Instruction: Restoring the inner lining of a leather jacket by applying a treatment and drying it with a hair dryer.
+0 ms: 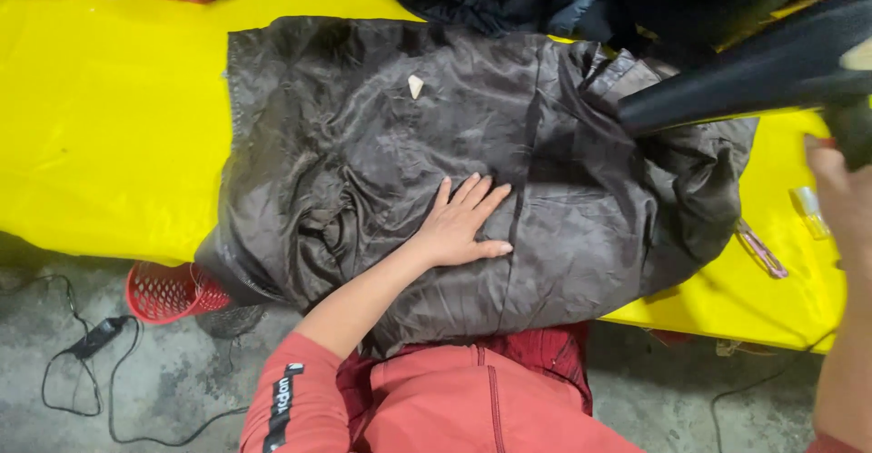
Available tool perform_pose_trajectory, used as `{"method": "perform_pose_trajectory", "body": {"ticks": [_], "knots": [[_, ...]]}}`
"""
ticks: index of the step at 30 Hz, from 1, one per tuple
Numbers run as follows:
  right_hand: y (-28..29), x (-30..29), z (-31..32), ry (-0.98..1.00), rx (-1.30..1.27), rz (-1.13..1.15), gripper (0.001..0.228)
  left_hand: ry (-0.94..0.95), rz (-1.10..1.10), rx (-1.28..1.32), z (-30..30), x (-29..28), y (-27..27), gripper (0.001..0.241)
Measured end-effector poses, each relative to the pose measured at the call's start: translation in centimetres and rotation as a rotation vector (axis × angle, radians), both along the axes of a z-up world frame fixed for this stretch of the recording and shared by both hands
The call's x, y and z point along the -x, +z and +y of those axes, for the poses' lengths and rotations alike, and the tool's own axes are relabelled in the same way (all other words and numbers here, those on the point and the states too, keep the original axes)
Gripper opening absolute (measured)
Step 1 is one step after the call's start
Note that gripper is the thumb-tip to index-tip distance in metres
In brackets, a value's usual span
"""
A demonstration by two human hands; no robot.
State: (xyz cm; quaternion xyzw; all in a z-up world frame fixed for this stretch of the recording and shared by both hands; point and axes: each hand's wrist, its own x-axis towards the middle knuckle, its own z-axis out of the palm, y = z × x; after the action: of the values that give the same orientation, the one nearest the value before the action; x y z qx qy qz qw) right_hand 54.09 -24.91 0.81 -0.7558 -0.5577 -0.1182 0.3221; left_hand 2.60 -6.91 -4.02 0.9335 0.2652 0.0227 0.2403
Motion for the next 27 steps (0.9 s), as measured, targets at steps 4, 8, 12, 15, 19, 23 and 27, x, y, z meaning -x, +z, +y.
{"method": "perform_pose_trajectory", "body": {"ticks": [4,8,12,15,19,23,27], "knots": [[4.3,9.5,4.0,-0.18,0.177,-0.36,0.05,0.132,0.296,-0.038,2.1,1.0,3.7,0.091],[3.8,13.2,5.5,-0.132,0.152,-0.45,0.058,0.317,0.414,-0.11,4.1,2.9,4.6,0.089],[5.4,18.9,7.7,-0.043,0.115,-0.327,0.059,0.181,0.297,0.128,1.1,1.5,7.5,0.076],[5.7,20.2,9.6,-0.03,0.019,-0.325,0.058,-0.064,0.169,0.203,1.6,0.6,3.2,0.062],[5.5,20.3,10.5,-0.125,-0.033,-0.445,0.062,0.023,0.299,-0.227,3.4,2.5,7.0,0.063],[4.8,21.4,10.4,-0.059,-0.018,-0.289,0.057,0.343,0.412,-0.186,5.8,3.5,3.6,0.093],[4.4,23.7,11.6,0.0,0.061,-0.171,0.057,0.165,0.367,-0.009,3.6,0.9,2.8,0.086]]}}
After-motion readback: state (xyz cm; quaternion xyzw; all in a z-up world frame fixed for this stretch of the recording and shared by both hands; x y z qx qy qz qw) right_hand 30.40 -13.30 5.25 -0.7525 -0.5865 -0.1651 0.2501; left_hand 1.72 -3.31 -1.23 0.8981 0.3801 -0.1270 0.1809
